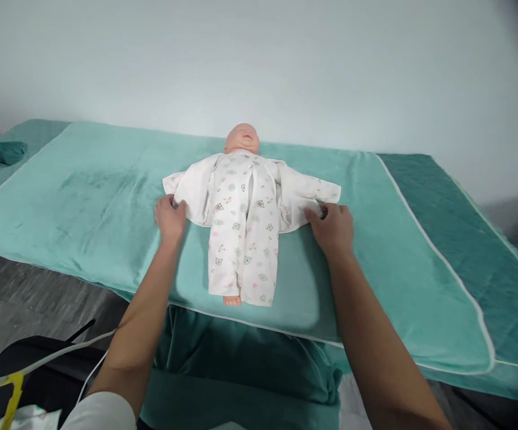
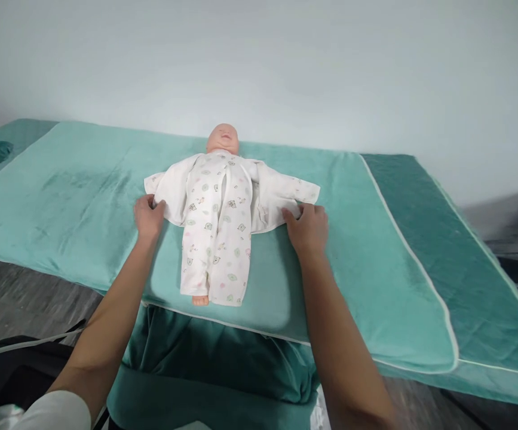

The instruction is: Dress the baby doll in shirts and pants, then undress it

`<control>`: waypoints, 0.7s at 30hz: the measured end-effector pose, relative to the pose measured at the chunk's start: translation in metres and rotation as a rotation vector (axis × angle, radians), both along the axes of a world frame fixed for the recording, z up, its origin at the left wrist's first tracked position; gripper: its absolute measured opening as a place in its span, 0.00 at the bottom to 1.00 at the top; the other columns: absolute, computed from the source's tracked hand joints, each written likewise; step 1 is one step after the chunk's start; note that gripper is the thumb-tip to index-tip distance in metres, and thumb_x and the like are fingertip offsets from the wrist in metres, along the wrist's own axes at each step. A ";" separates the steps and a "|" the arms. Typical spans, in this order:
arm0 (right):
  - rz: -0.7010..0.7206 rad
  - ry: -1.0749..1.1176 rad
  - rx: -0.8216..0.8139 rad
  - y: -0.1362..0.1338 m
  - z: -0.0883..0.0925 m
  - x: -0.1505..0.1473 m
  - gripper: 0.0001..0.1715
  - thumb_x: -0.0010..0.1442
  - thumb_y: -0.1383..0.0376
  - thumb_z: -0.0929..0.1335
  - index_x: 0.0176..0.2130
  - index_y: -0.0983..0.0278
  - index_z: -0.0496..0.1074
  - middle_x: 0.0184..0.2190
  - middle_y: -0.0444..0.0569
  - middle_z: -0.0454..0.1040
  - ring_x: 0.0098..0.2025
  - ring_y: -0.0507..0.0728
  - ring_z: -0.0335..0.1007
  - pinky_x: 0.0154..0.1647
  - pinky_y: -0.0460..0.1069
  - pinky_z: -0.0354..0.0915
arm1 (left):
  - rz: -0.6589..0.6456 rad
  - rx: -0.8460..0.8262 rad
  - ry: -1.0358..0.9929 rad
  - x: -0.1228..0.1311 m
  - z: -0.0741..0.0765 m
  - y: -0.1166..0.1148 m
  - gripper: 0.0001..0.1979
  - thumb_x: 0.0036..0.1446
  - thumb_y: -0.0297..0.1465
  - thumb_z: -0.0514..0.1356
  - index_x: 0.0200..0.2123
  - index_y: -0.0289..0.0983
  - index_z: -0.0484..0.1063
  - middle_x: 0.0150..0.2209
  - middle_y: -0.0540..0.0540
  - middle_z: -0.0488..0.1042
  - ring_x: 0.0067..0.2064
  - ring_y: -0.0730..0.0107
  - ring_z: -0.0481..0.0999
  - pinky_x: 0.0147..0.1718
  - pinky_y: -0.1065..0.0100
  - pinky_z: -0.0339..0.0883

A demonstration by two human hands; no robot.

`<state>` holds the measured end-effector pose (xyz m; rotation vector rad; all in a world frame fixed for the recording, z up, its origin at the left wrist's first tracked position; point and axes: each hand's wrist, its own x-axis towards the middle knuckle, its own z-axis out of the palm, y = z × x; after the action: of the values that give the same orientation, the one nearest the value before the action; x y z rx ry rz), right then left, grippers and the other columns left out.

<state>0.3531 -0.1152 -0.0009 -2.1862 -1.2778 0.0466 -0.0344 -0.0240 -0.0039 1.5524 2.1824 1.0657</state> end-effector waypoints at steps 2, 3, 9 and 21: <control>-0.009 0.036 -0.170 0.010 0.006 0.005 0.24 0.59 0.48 0.70 0.45 0.64 0.75 0.45 0.60 0.76 0.46 0.67 0.72 0.50 0.61 0.68 | -0.021 -0.049 0.062 0.003 0.003 0.000 0.21 0.61 0.38 0.63 0.56 0.37 0.75 0.57 0.35 0.74 0.62 0.44 0.70 0.62 0.46 0.64; 0.006 0.069 -0.216 0.015 0.010 0.006 0.21 0.57 0.49 0.71 0.42 0.62 0.74 0.41 0.56 0.76 0.43 0.65 0.71 0.48 0.60 0.67 | -0.025 -0.059 0.079 0.005 0.004 -0.002 0.22 0.61 0.38 0.63 0.57 0.37 0.75 0.58 0.35 0.74 0.63 0.43 0.70 0.63 0.45 0.63; 0.118 0.575 0.145 0.044 0.035 -0.016 0.13 0.52 0.56 0.70 0.29 0.58 0.63 0.27 0.43 0.67 0.34 0.57 0.65 0.38 0.53 0.64 | -0.030 -0.058 0.086 0.005 0.005 -0.005 0.15 0.62 0.36 0.61 0.50 0.38 0.77 0.51 0.38 0.80 0.59 0.45 0.73 0.59 0.48 0.66; 0.871 0.292 0.184 -0.013 0.082 -0.084 0.14 0.62 0.61 0.71 0.48 0.56 0.71 0.55 0.52 0.76 0.52 0.61 0.73 0.47 0.56 0.71 | -0.099 0.080 -0.153 -0.002 -0.004 -0.006 0.12 0.62 0.40 0.57 0.34 0.39 0.74 0.28 0.51 0.70 0.32 0.66 0.66 0.35 0.66 0.59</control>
<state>0.2688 -0.1281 0.0815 -1.2742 -1.8575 0.5428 -0.0362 -0.0305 -0.0079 1.5399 1.9640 1.2114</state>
